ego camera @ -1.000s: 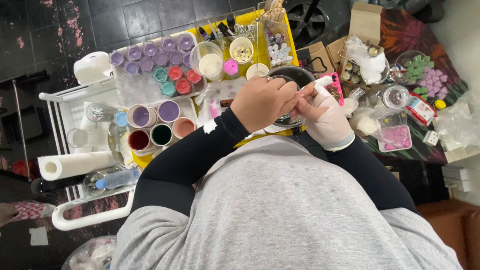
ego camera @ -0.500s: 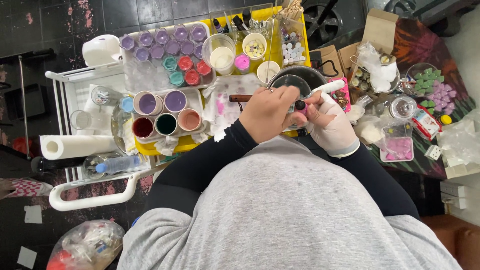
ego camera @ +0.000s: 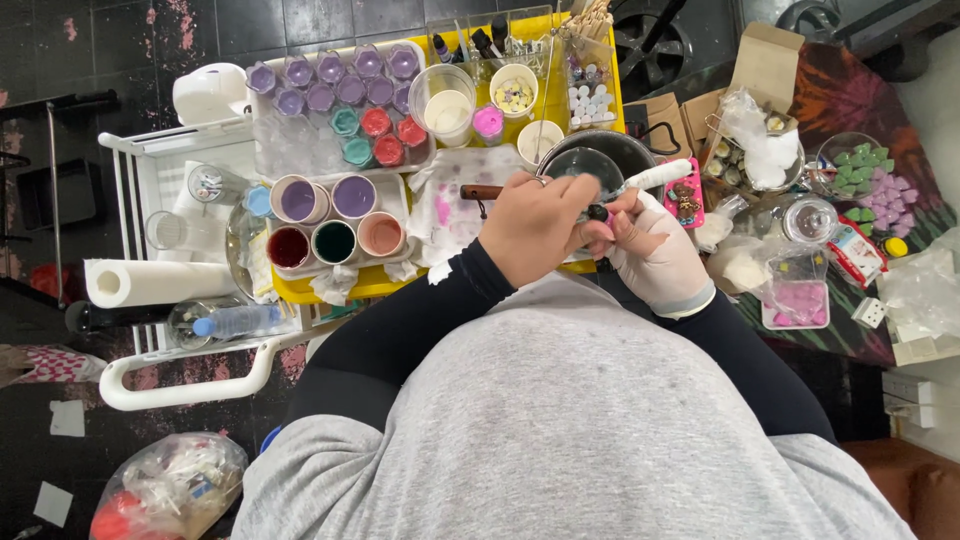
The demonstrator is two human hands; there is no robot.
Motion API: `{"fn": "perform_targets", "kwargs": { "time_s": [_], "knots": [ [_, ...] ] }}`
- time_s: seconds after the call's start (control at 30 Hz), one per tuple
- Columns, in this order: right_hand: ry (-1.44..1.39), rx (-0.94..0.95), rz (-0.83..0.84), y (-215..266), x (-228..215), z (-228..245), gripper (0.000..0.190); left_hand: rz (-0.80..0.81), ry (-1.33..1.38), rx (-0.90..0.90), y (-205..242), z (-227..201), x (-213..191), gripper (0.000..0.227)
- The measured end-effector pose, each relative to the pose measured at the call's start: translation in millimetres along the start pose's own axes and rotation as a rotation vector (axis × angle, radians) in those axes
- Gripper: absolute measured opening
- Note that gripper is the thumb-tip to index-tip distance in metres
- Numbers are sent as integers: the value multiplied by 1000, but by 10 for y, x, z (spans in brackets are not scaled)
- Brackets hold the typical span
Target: Stirring melting wax in a small pot and adding liquid pink dye using a dropper-style bottle.
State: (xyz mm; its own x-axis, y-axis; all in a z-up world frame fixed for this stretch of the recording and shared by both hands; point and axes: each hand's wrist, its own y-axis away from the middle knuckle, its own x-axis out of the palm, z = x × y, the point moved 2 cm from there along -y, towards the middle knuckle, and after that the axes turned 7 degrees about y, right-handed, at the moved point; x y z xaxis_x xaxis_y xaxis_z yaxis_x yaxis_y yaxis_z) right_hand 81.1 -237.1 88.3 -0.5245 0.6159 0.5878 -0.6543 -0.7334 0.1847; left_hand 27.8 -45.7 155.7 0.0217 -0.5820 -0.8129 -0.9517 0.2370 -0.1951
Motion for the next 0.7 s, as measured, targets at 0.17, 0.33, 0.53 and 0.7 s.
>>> {"fn": "perform_targets", "kwargs": {
  "time_s": [0.17,0.33,0.53,0.7],
  "knots": [
    [-21,-42,34,10,-38,16,23,-196,125,249,27,-110,-92,36],
    [55,-4,-19,21,-20,-16,24,-116,78,254,75,53,139,27],
    [-8,-16,-7,21,-51,-68,21,-132,15,55,36,-6,37,32],
    [1,4,-10,11,-59,-33,23,-166,98,212,60,0,96,25]
  ]
}}
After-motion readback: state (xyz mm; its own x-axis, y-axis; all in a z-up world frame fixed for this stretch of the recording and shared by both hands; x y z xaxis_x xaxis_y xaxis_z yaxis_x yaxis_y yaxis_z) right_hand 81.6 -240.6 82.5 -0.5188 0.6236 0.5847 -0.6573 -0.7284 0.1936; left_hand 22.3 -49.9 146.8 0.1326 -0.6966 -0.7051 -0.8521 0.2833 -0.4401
